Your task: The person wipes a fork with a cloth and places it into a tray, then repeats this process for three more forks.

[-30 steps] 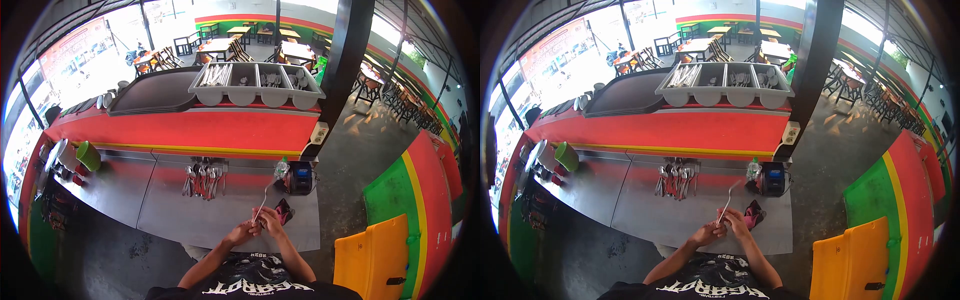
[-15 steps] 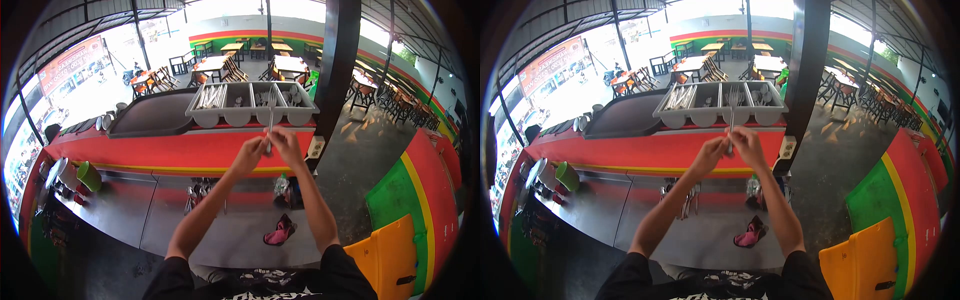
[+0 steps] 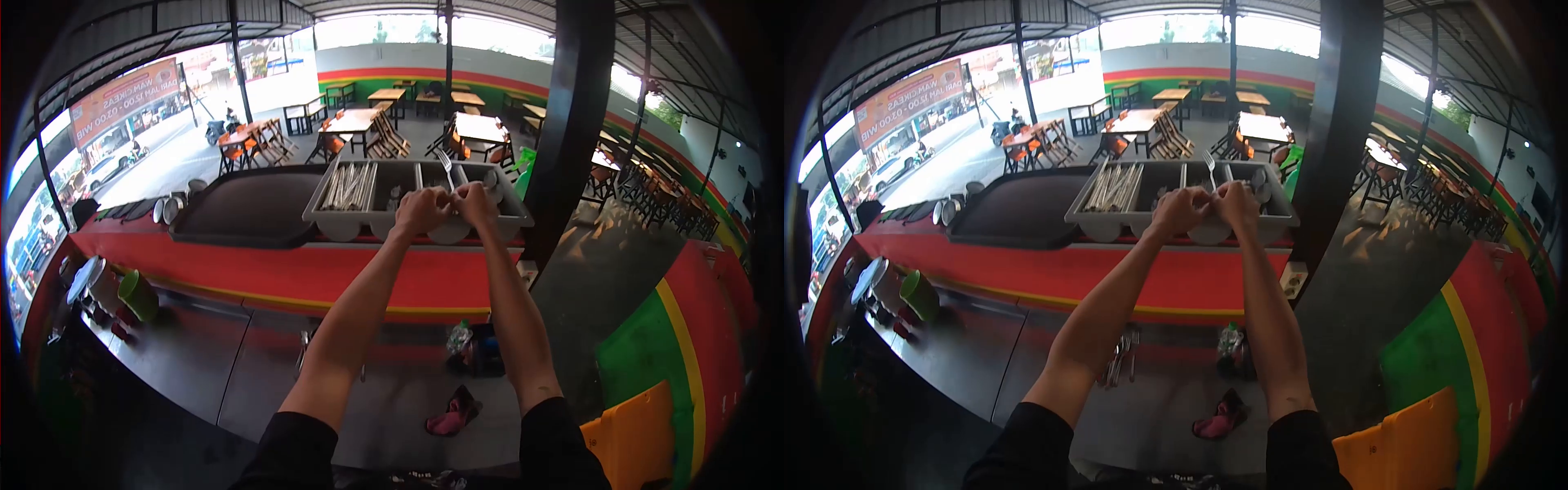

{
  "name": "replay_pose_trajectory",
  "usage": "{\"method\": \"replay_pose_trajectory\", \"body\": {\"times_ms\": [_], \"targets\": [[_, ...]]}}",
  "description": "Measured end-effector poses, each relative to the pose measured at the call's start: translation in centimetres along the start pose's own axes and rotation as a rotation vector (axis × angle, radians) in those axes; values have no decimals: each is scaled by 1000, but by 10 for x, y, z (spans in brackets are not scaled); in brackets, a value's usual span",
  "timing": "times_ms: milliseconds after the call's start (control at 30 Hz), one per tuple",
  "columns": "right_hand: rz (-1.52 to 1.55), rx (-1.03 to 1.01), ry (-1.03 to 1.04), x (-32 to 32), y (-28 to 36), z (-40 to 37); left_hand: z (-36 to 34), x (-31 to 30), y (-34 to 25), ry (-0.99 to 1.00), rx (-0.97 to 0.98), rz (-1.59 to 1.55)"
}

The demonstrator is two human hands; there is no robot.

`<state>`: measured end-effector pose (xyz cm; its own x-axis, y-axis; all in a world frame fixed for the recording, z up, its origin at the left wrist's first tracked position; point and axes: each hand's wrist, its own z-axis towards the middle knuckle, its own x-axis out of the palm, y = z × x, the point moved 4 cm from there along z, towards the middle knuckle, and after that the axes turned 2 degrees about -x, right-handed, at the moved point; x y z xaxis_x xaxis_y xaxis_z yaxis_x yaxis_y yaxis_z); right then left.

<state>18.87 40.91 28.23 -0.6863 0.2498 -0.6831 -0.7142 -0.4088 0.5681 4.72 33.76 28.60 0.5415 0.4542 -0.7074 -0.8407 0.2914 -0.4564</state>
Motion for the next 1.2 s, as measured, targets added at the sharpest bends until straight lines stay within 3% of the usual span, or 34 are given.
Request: {"method": "replay_pose_trajectory", "body": {"times_ms": [100, 200, 300, 367, 400, 433, 467, 533, 567, 600, 667, 700, 800, 900, 1000, 1200], "targets": [[64, -79, 29, 11, -7, 9, -5, 0, 0, -35, 38, -14], [23, -190, -176, -2, 4, -6, -6, -2, 3, -57, 168, 8], [340, -617, -302, -12, 10, -28, -38, -3, -4, -89, 338, 137], [500, -561, -355, -14, 6, -78, -71, -1, -9, -199, 489, 117], [584, -530, -387, -14, -1, -110, -98, -2, -12, -267, 468, 140], [471, -586, -414, -7, -16, -149, -127, -6, -14, -337, 447, 170], [502, -357, -283, 17, -48, -198, -156, 0, -1, -298, 380, 151], [438, -415, -216, 50, -86, -302, -215, 23, 46, -243, 165, 115], [206, -413, -32, 71, -120, -360, -249, 38, 73, -212, 9, 91], [204, -274, 143, 96, -152, -418, -283, 59, 106, -101, -165, 13], [-258, -364, 234, 92, -177, -526, -343, 83, 145, 149, -448, -45], [-225, -310, 246, 91, -178, -534, -368, 92, 152, 291, -557, -28], [-162, -184, 253, 92, -189, -559, -441, 154, 206, 1, -490, 153], [-157, -164, 228, 91, -189, -546, -460, 167, 190, 258, -664, 403], [-150, -163, 203, 92, -192, -545, -475, 188, 207, 176, -804, 477], [-142, -152, 197, 91, -193, -545, -476, 186, 212, 238, -1023, 292]]}}
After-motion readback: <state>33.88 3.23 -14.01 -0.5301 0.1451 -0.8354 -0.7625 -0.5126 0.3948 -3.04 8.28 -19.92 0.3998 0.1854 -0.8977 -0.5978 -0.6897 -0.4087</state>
